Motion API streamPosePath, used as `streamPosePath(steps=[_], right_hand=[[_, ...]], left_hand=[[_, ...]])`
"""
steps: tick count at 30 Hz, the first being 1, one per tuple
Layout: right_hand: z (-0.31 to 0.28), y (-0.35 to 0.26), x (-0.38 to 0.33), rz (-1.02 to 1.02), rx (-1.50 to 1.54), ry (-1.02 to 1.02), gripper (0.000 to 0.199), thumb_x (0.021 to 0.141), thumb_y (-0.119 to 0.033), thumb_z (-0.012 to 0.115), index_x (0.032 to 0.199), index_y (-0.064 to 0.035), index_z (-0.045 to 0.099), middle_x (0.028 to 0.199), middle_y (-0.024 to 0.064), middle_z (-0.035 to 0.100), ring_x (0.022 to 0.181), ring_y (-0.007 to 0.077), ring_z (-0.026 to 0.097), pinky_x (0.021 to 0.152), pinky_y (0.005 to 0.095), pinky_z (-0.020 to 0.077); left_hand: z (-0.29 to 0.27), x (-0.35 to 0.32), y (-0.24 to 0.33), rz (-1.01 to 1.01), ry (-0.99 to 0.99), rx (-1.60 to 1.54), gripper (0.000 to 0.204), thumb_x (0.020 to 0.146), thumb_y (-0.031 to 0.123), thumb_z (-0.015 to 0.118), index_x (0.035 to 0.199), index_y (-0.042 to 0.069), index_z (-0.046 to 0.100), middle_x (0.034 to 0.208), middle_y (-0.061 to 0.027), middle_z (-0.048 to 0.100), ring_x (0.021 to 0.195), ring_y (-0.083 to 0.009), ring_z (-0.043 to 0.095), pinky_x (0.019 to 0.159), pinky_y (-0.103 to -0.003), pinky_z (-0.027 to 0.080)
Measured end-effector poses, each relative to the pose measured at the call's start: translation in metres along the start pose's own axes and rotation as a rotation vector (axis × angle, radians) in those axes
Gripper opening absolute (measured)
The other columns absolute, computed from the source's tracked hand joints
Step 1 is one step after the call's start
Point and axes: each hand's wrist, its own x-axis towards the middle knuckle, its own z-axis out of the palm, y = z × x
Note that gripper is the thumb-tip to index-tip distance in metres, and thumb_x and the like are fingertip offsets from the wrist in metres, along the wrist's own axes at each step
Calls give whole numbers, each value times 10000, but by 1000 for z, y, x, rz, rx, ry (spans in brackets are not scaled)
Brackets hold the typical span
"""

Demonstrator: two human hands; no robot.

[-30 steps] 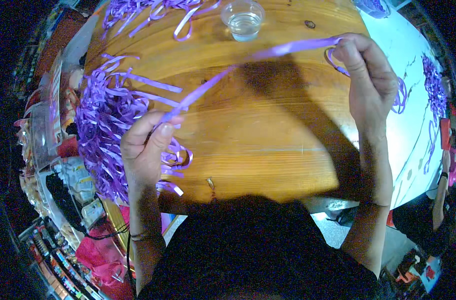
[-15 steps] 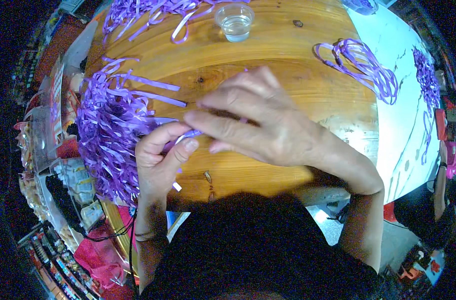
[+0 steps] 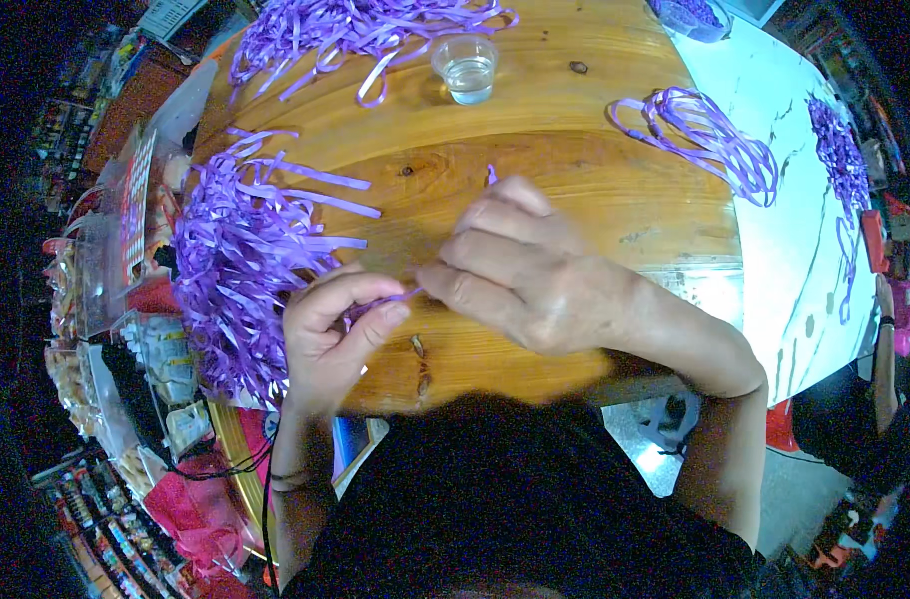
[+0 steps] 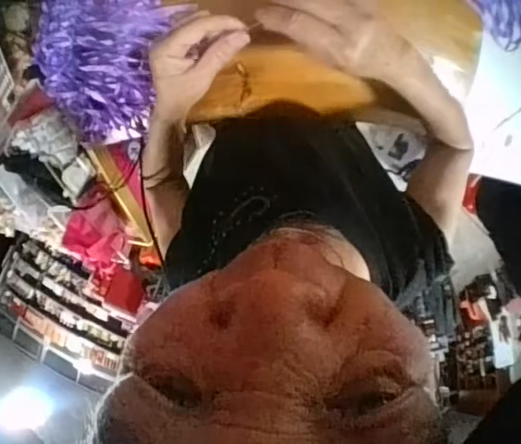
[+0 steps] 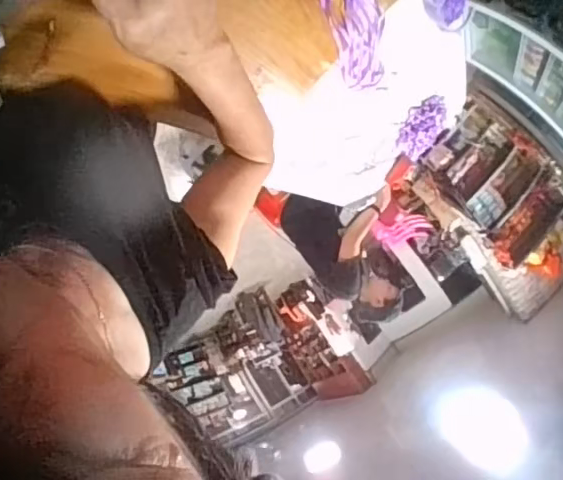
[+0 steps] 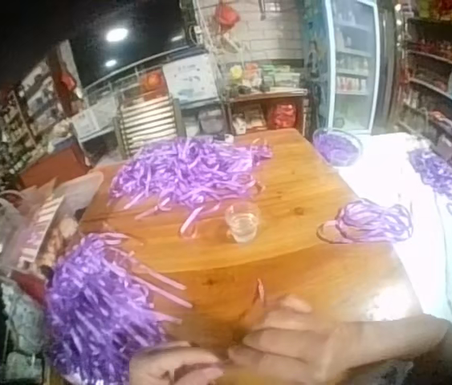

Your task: Bundling and tying long purple plastic ribbons into groups.

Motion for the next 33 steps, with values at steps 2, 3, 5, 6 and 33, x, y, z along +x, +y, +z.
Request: streamPosePath(steps=[2,3,5,6,33], right_hand=[[-16,-1,-2,-4,-47,-25,264,629,-98,679,867,11,649,779,82,577,687,221,547,616,351,406],[-25,-1,-5,40,-99,-45,250,625,-76,689,857,3,638,785,84,578,694,228,547,618,350,407],[-41,0,-12,76,-147,-63,241,622,-55,699,846,-4,627,791,86,578,700,235,547,620,350,409],[-50,2,-18,131,-223,-74,241,623,-32,705,846,-7,618,802,92,580,709,240,547,628,351,411],[-179,52,-218,823,-112,660,221,890,-12,545,1094,61,588,1101,131,610,986,160,578,846,273,468]], left_hand=[[-11,-3,6,84,-27,136,132,744,13,706,861,17,646,720,-59,608,573,-103,550,523,-220,429],[-15,-6,5,89,-24,137,132,744,13,706,861,17,646,720,-59,608,573,-103,550,523,-220,429],[-25,-15,3,99,95,176,116,745,3,697,851,19,652,723,-51,612,565,-93,539,506,-218,414],[-28,-16,6,88,143,180,134,726,-33,683,849,12,655,728,-59,611,585,-100,543,526,-218,412],[-168,-132,-17,-62,602,261,109,846,82,610,886,-19,621,819,-24,545,708,-101,488,632,-223,384]])
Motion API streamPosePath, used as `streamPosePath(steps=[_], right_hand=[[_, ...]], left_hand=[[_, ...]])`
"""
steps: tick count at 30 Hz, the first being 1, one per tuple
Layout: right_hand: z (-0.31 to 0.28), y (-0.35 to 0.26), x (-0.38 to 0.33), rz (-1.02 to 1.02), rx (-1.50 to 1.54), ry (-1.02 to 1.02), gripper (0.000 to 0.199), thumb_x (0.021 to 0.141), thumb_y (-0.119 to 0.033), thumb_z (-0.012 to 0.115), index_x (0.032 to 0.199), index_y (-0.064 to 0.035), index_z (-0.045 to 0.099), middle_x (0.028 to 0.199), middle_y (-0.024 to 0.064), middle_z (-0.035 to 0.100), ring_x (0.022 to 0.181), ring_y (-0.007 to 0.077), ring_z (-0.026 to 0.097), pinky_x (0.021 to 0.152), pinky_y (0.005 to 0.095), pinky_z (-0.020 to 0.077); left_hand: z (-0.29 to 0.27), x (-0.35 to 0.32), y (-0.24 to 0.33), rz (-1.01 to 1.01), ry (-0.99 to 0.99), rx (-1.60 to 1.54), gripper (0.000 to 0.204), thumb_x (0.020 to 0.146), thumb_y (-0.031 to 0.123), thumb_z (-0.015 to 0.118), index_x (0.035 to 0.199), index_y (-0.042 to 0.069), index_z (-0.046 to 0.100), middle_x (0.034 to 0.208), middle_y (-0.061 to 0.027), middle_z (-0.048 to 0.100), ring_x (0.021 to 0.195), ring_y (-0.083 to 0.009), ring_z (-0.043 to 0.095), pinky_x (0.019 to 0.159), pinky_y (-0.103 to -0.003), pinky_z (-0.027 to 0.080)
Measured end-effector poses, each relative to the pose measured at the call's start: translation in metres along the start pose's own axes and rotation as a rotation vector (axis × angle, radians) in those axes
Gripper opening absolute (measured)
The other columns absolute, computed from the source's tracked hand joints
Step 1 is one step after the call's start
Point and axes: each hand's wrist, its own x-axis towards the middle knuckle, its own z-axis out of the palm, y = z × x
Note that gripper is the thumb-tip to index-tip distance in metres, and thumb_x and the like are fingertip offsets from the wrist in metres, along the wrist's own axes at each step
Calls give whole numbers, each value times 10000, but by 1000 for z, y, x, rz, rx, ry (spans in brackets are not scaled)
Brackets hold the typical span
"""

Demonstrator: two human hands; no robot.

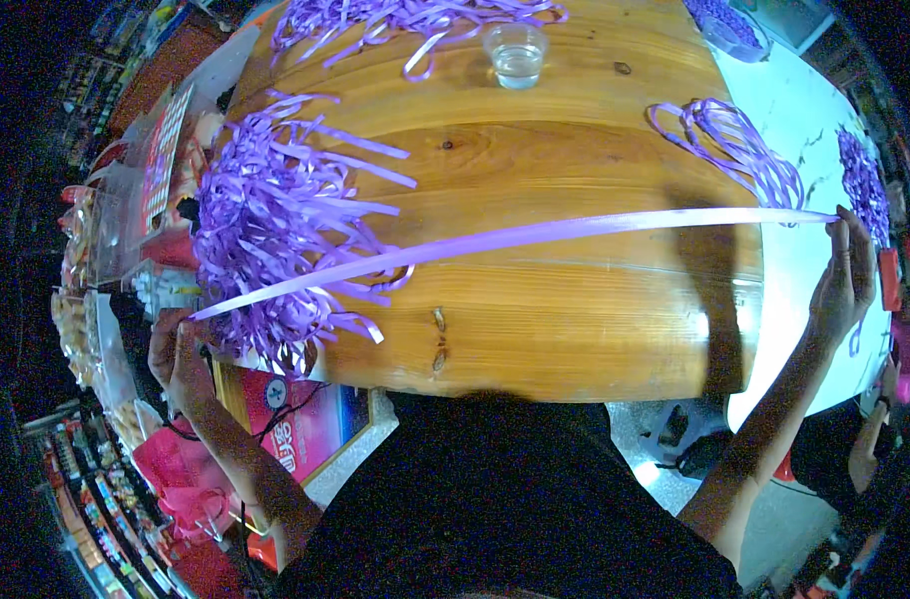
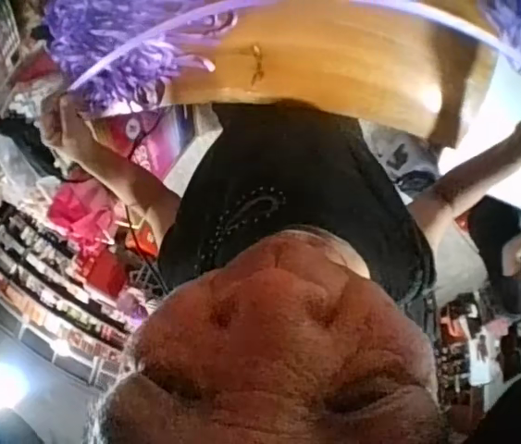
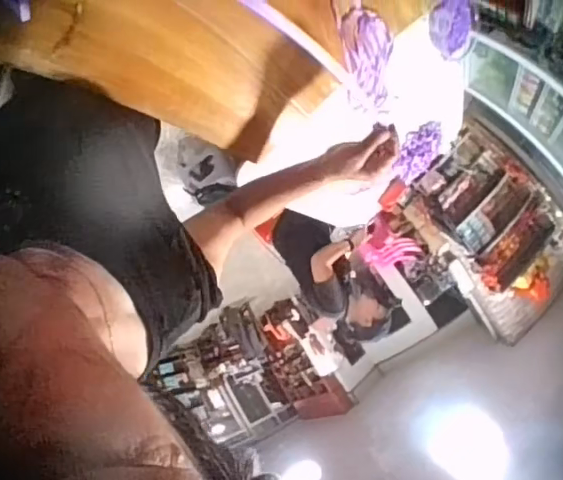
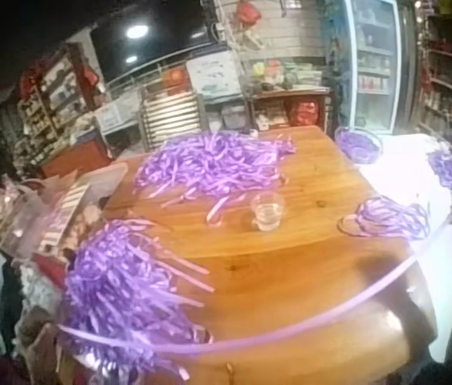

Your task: Bundling and tying long purple plastic ribbons into groups.

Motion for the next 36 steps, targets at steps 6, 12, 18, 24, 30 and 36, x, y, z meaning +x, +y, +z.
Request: streamPosePath(steps=[6,12,18,24,30,36], right_hand=[[20,6,6,319,595,-39,253,934,-44,469,1161,41,542,1132,133,577,1041,208,561,937,379,438],[49,17,-1,526,1225,-235,249,931,-47,465,1166,22,515,1276,178,488,1129,280,513,994,479,365],[67,-7,-2,740,1757,-84,228,920,-25,475,1142,25,462,1065,137,534,1023,247,486,904,420,403],[67,-10,-2,550,1456,-112,367,878,-10,534,1228,41,434,1000,86,503,892,189,441,860,358,396],[134,-96,-13,588,683,16,350,924,-55,481,1248,73,446,1048,108,548,963,165,522,833,311,433],[192,-145,-48,266,384,-437,307,872,-6,562,1176,34,539,916,27,589,864,101,570,791,211,442]], left_hand=[[32,3,-6,-28,186,-364,153,891,139,562,954,3,592,807,-47,533,706,-136,493,716,-287,412],[54,14,-27,-223,226,-1594,181,915,134,516,997,-9,591,1197,-189,551,1240,-315,430,1074,-514,267],[91,25,-8,-323,94,-1688,229,911,254,550,860,31,570,688,20,430,551,-88,340,584,-247,316],[143,13,8,-496,24,-1272,228,916,285,552,936,59,558,667,43,423,578,-62,319,544,-233,272],[184,-3,54,-374,-59,-925,228,931,214,537,1057,27,561,734,33,491,615,-56,338,614,-241,331],[186,-20,66,-306,-180,-757,168,925,111,518,1041,13,591,837,1,565,694,-69,451,667,-235,389]])
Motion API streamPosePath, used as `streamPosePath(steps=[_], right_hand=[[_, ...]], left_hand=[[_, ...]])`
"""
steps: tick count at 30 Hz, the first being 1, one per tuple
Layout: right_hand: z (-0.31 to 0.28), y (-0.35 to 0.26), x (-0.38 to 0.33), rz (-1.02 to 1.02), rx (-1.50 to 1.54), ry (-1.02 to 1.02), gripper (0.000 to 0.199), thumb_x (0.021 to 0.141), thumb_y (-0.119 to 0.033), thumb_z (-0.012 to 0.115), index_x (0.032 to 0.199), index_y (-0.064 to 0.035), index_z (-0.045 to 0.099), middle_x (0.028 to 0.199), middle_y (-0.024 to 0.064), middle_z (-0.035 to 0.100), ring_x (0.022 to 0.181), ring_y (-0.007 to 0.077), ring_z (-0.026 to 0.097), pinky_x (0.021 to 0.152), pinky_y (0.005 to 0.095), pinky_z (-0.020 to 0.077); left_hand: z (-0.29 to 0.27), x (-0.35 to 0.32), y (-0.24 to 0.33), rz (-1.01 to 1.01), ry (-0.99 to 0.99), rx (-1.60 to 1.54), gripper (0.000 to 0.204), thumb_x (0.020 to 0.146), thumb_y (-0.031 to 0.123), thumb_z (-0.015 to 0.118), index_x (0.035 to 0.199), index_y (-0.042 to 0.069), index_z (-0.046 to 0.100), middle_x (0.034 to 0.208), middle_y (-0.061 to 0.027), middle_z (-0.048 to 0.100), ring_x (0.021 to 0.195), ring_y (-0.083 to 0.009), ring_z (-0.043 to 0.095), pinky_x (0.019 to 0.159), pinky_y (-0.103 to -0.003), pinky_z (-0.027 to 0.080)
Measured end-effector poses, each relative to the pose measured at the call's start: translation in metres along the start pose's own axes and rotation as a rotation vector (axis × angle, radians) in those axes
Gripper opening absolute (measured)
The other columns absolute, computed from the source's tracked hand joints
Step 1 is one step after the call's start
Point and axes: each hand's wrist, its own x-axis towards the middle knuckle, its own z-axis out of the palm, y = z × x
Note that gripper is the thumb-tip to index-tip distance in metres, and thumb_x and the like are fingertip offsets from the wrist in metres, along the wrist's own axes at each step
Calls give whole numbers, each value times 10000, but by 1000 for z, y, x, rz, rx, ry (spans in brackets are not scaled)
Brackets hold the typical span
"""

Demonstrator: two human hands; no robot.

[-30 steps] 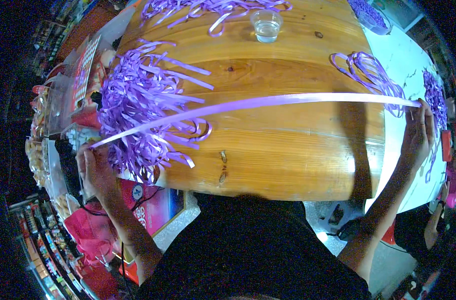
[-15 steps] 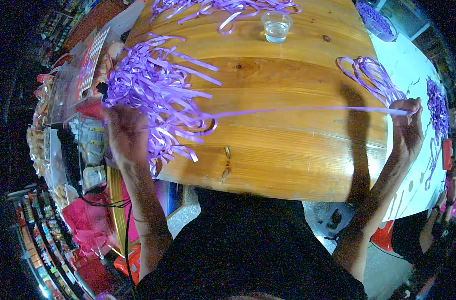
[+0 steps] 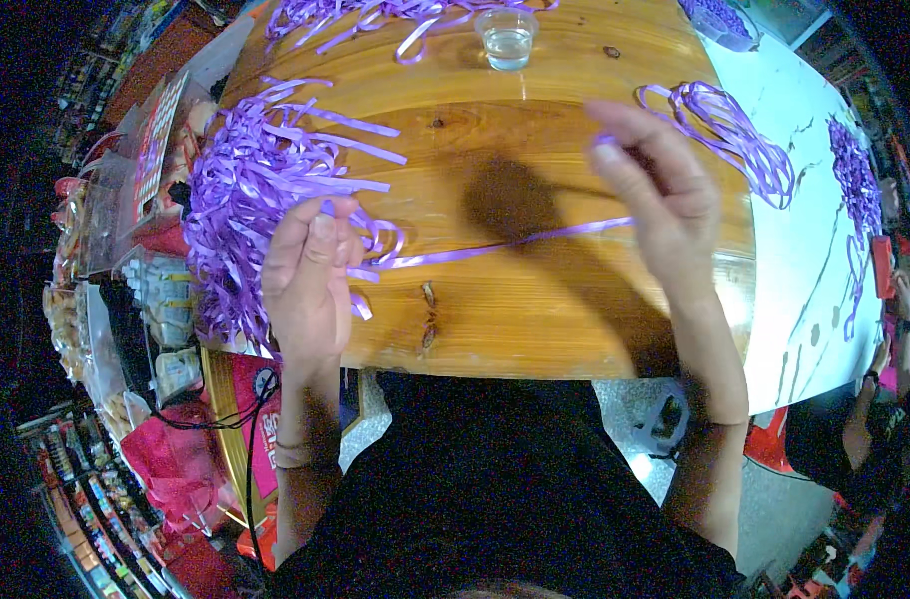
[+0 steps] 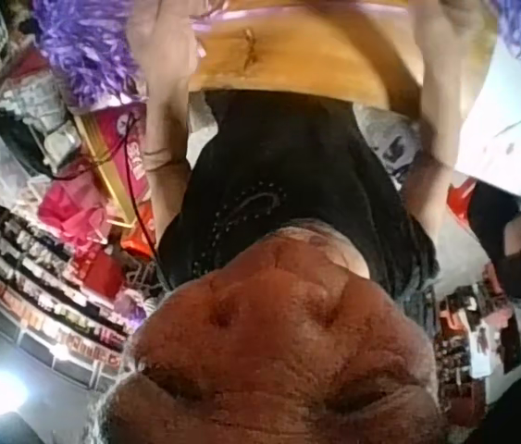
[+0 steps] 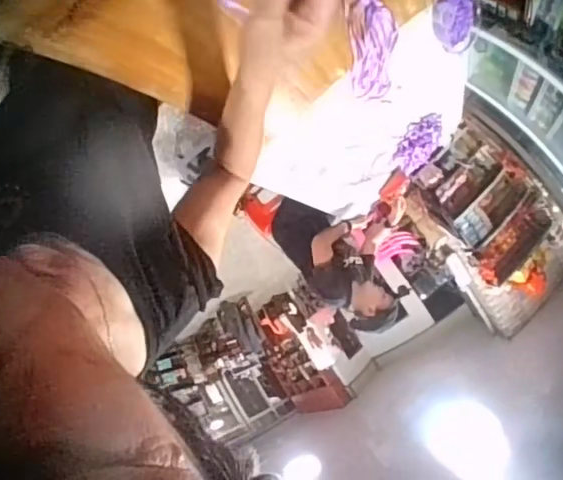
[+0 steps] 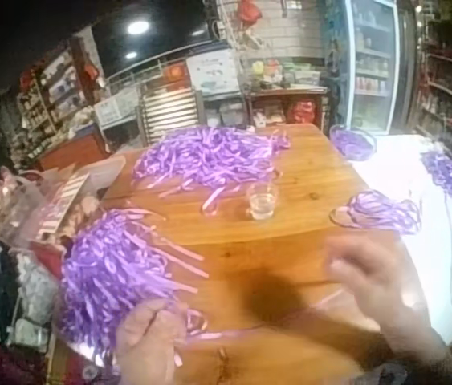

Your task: Bundling and tying long purple plastic ribbons into groups.

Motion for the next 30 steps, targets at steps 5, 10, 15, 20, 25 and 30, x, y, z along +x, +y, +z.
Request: streamPosePath(steps=[5,10,15,20,25,30], right_hand=[[34,-12,-8,-142,66,-224,337,832,33,610,1153,34,507,900,49,595,848,107,575,777,227,457],[44,-11,-10,-89,235,-223,252,825,3,632,1068,9,565,900,45,605,840,100,572,747,226,462],[42,-11,-10,-320,4,-273,201,826,24,615,1026,28,590,924,91,612,834,141,589,723,240,477],[45,-13,-22,-139,131,-211,179,779,29,657,955,23,626,906,117,631,793,179,608,683,267,479],[37,-7,-14,-313,36,-260,152,752,12,687,897,17,641,844,126,638,774,197,622,671,269,483],[37,-3,-12,-386,-1,-255,140,741,4,698,871,13,646,834,134,636,749,203,618,648,272,482]], left_hand=[[5,-2,-10,194,-132,373,141,907,74,526,1007,7,600,851,-21,537,766,-98,479,697,-210,401],[15,-4,-15,267,-179,423,122,872,25,556,981,2,603,851,-43,531,804,-132,498,711,-222,408],[22,2,-22,407,-262,521,106,861,33,578,956,-3,607,840,-72,542,759,-162,511,673,-241,416],[33,3,-29,532,-276,547,112,860,64,595,945,-9,607,818,-94,540,718,-184,518,636,-262,418],[41,2,-32,537,-296,542,138,852,93,616,939,-13,602,809,-98,534,699,-194,507,625,-270,409],[46,7,-39,646,-318,554,176,835,131,640,923,-16,601,780,-92,529,668,-197,493,587,-271,388]])
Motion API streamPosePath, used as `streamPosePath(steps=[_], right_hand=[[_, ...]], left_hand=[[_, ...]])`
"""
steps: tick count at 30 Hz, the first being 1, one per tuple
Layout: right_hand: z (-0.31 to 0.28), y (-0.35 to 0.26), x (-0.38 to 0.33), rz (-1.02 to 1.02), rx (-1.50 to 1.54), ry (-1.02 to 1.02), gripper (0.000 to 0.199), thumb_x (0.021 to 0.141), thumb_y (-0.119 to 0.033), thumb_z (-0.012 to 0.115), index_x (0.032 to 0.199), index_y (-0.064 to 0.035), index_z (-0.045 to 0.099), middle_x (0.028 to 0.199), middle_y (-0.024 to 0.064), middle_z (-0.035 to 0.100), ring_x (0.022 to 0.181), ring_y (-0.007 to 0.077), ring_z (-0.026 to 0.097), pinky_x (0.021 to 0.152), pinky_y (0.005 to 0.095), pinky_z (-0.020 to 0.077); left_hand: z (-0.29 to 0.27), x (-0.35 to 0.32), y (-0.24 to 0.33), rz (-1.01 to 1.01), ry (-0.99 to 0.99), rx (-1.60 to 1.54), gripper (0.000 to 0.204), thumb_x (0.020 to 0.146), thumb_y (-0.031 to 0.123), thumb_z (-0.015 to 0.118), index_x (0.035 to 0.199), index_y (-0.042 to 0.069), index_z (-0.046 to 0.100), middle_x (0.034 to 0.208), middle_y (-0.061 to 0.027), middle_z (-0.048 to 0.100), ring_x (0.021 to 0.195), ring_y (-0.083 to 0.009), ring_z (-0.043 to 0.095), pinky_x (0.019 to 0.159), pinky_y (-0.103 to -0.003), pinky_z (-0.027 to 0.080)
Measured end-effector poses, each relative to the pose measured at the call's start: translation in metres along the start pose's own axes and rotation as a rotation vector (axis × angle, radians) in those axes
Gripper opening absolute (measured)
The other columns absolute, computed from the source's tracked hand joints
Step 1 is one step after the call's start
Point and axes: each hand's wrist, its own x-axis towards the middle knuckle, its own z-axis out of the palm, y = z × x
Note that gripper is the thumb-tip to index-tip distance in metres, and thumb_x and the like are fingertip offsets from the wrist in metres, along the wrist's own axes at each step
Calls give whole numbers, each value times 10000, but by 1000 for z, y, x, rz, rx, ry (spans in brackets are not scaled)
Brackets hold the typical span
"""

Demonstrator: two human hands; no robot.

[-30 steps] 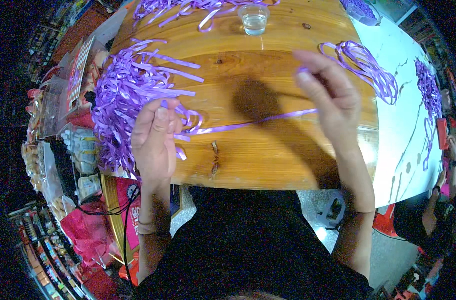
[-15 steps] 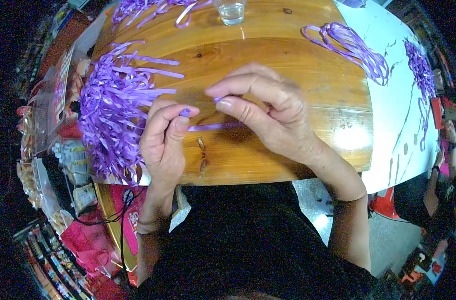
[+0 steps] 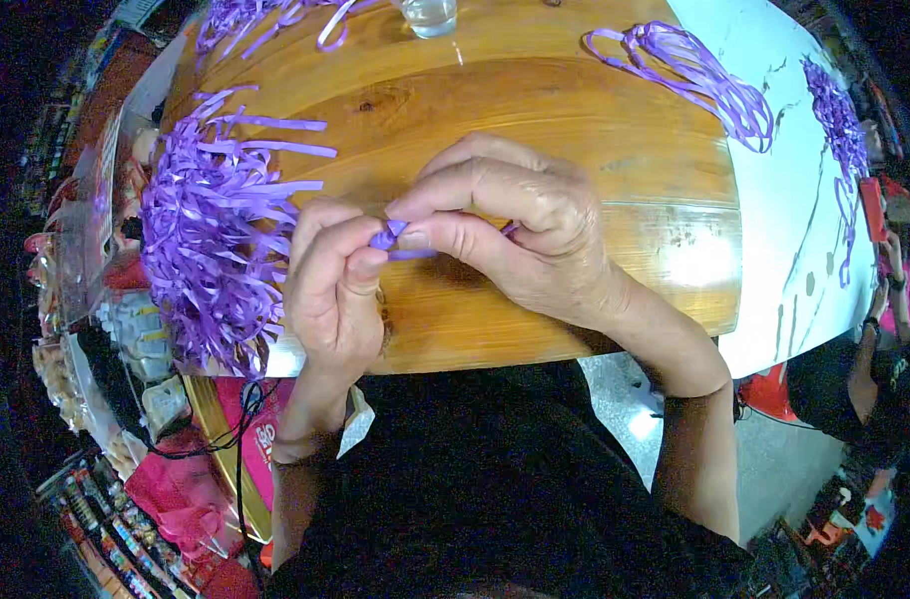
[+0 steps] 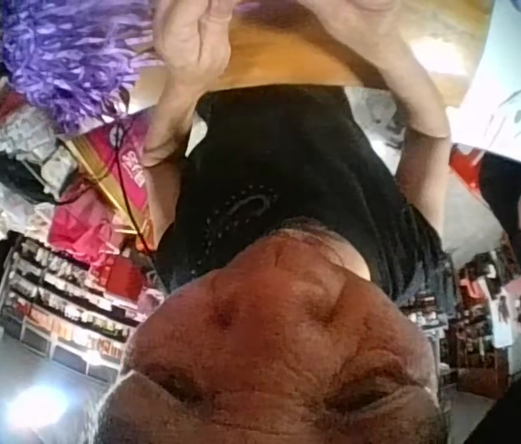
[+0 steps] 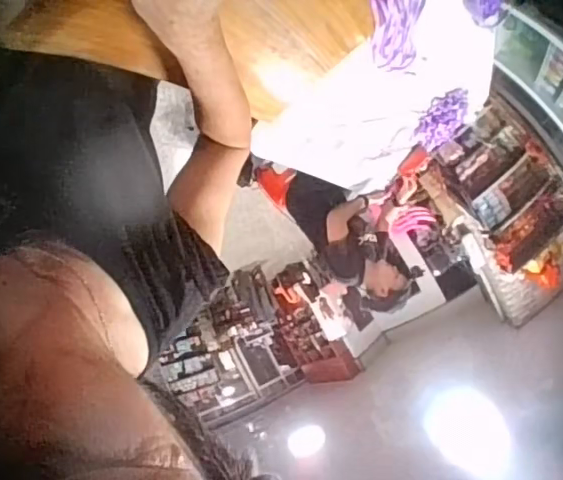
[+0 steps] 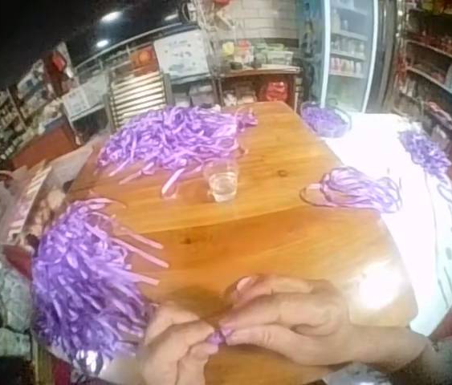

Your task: Bundling and tying long purple plastic ribbons into groups.

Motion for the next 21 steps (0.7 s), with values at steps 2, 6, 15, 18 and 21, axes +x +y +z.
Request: streamPosePath(steps=[2,6,15,18,21], right_hand=[[-1,0,0,20,-5,-20,148,739,-3,704,874,12,644,844,131,634,735,192,605,629,270,472],[-1,4,-1,85,18,-20,151,738,-7,705,872,14,640,845,125,628,726,181,593,613,261,458],[-5,12,3,90,45,-73,142,737,-3,703,862,11,636,818,117,616,716,174,581,609,260,449],[-5,14,2,126,52,-79,143,737,-4,703,863,9,639,812,113,614,712,172,583,614,263,452],[-7,15,3,125,33,-92,144,736,-3,702,867,10,644,817,114,615,708,169,584,609,260,454]], left_hand=[[1,1,0,16,6,16,189,829,145,648,916,-16,603,768,-89,526,661,-198,490,576,-273,382],[4,1,-5,13,26,2,184,789,118,685,908,-11,627,747,-89,543,641,-192,493,556,-275,387],[2,1,-12,-35,25,-10,244,675,28,759,888,-6,645,729,-82,575,606,-173,516,517,-255,394],[3,2,-15,-50,18,-12,259,657,29,771,882,-5,648,728,-80,575,606,-171,521,514,-253,396],[2,3,-15,-53,6,-5,260,653,29,770,883,-4,652,722,-76,572,605,-170,519,513,-255,395]])
